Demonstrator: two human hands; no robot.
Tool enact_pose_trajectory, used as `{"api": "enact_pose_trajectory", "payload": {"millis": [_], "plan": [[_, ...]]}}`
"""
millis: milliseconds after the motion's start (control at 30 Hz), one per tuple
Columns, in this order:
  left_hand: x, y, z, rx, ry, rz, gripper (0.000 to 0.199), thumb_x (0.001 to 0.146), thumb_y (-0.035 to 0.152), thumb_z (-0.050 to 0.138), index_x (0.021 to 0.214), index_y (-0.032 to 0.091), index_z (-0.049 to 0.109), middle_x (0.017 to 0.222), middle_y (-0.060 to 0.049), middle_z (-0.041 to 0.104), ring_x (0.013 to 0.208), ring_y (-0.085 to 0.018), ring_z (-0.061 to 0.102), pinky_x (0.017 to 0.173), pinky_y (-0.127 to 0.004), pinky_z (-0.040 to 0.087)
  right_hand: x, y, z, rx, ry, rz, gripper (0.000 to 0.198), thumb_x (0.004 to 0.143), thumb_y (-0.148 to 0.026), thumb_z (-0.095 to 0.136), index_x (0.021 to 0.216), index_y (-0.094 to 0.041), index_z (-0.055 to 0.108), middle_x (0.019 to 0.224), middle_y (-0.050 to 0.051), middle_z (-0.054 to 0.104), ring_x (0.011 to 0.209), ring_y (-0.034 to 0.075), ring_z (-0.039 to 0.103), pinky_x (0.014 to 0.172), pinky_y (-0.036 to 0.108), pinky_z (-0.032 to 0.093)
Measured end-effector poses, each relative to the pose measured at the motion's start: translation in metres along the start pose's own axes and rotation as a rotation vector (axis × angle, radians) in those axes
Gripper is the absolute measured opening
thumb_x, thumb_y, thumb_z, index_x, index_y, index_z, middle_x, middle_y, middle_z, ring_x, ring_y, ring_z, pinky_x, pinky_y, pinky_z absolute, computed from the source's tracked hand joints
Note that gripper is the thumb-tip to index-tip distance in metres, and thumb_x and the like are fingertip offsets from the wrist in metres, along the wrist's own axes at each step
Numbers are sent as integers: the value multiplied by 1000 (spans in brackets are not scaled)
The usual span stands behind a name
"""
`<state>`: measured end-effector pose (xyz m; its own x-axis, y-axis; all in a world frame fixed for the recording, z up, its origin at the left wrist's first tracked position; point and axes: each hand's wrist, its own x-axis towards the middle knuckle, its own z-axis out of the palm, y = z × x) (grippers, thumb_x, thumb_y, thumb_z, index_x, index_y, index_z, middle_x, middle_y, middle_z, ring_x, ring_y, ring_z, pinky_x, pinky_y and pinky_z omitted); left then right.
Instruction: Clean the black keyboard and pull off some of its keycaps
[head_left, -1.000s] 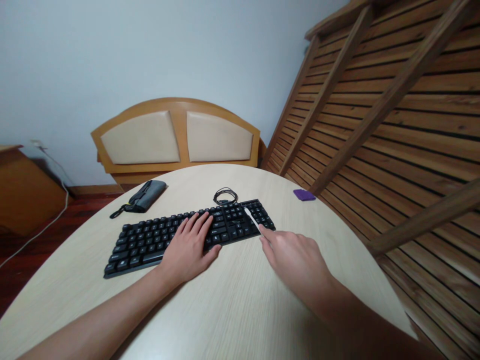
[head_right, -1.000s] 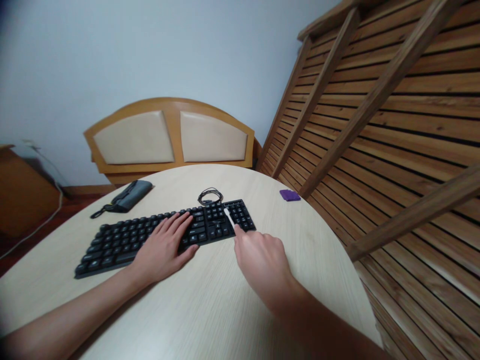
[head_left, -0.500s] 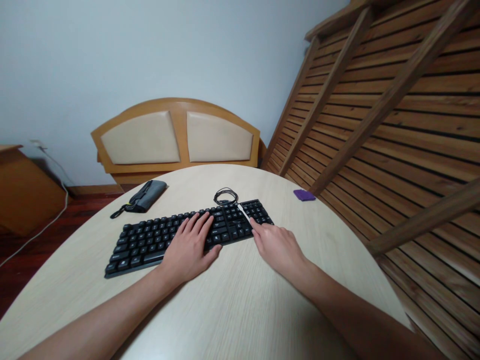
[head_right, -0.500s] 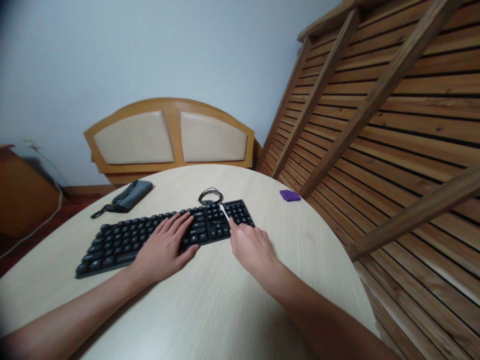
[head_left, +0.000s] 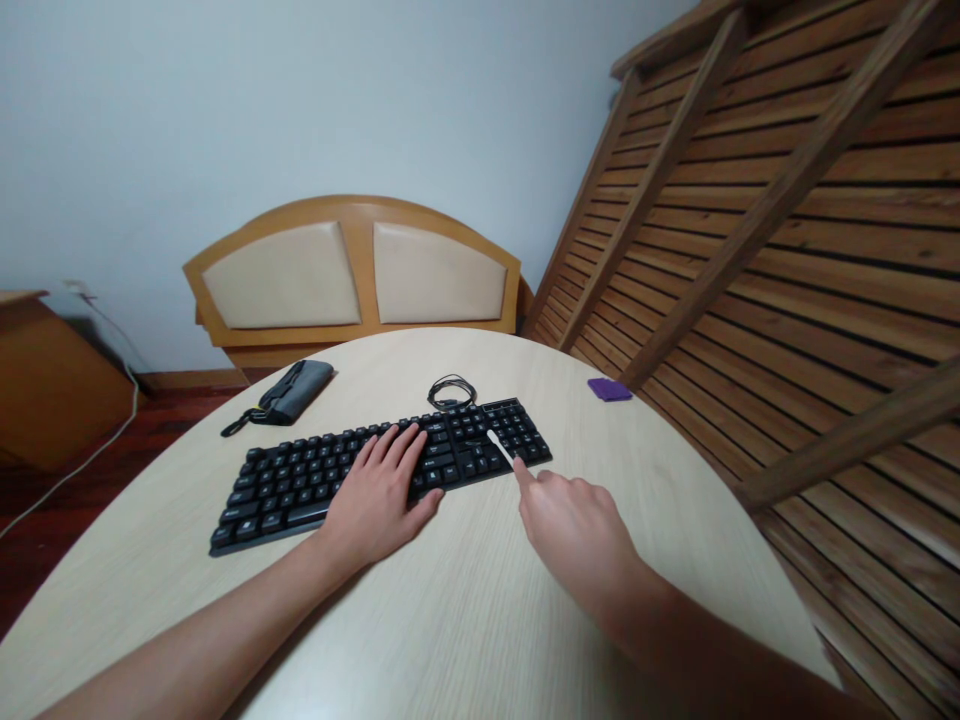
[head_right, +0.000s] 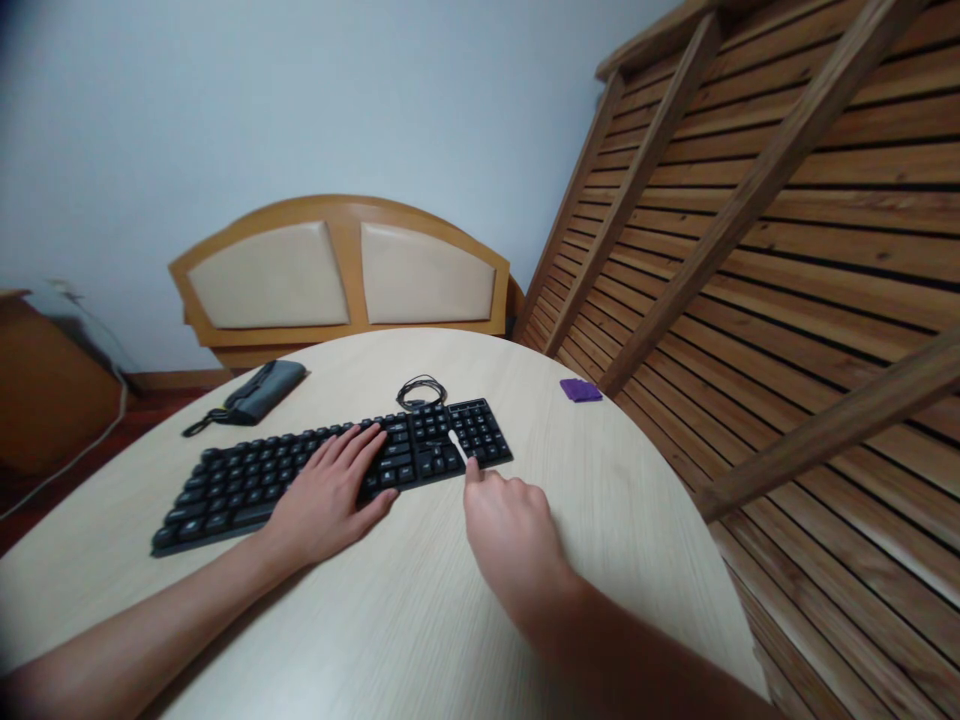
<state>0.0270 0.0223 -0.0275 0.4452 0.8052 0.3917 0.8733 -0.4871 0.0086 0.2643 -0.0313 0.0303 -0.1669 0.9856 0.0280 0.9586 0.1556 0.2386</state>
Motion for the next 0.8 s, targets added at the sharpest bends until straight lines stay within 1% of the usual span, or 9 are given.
{"api": "enact_pose_trajectory", "payload": {"millis": [133, 267, 333, 433, 533, 667, 800], "plan": [[0, 0, -1, 1, 6, -1, 71, 92, 54, 53, 150, 14, 42, 155, -14, 45, 144, -36, 38, 119, -56, 32, -10, -4, -12, -3, -61, 21, 42, 100, -17, 44, 138, -18, 60, 79, 12, 74, 69, 19, 72, 56, 24, 46], [0, -1, -1, 5, 9, -1, 70, 93, 54, 52, 150, 14, 42, 155, -13, 45, 144, -36, 38, 119, -55, 32, -18, -4, -23, -4, -140, 33, 40, 99, -16, 46, 136, -17, 63, 75, 12, 73, 66, 20, 71, 55, 25, 45], [0, -1, -1, 5, 8, -1, 70, 93, 54, 52, 149, 14, 42, 155, -13, 45, 144, -36, 38, 119, -55, 31, -22, -3, -24, -2, -145, 33, 40, 99, -17, 47, 135, -17, 64, 72, 12, 73, 64, 20, 71, 54, 25, 44], [0, 0, -1, 17, -4, -1, 71, 93, 55, 52, 149, 12, 43, 155, -14, 45, 144, -36, 38, 119, -55, 32, -24, -1, -24, 1, -102, 43, 41, 99, -16, 46, 135, -19, 64, 70, 11, 73, 63, 20, 71, 54, 26, 44], [0, -1, -1, 25, -7, -2, 71, 93, 55, 52, 149, 13, 42, 156, -14, 44, 144, -36, 38, 119, -56, 32, -14, 6, -21, -3, -28, 75, 42, 99, -16, 43, 136, -20, 63, 76, 10, 74, 66, 22, 72, 54, 28, 43], [1, -1, -2, 43, -17, 3, 72, 93, 55, 51, 149, 11, 43, 156, -14, 44, 144, -36, 37, 118, -56, 33, 15, 22, -11, 21, 65, 110, 39, 102, -23, 41, 135, -21, 62, 85, 9, 76, 72, 24, 74, 56, 29, 44], [1, -1, -2, 51, -27, 5, 72, 93, 55, 51, 149, 9, 43, 156, -15, 44, 144, -36, 37, 118, -56, 33, 38, 36, 4, 77, 82, 92, 37, 103, -28, 42, 132, -26, 64, 91, 8, 78, 79, 25, 75, 61, 29, 46]]}}
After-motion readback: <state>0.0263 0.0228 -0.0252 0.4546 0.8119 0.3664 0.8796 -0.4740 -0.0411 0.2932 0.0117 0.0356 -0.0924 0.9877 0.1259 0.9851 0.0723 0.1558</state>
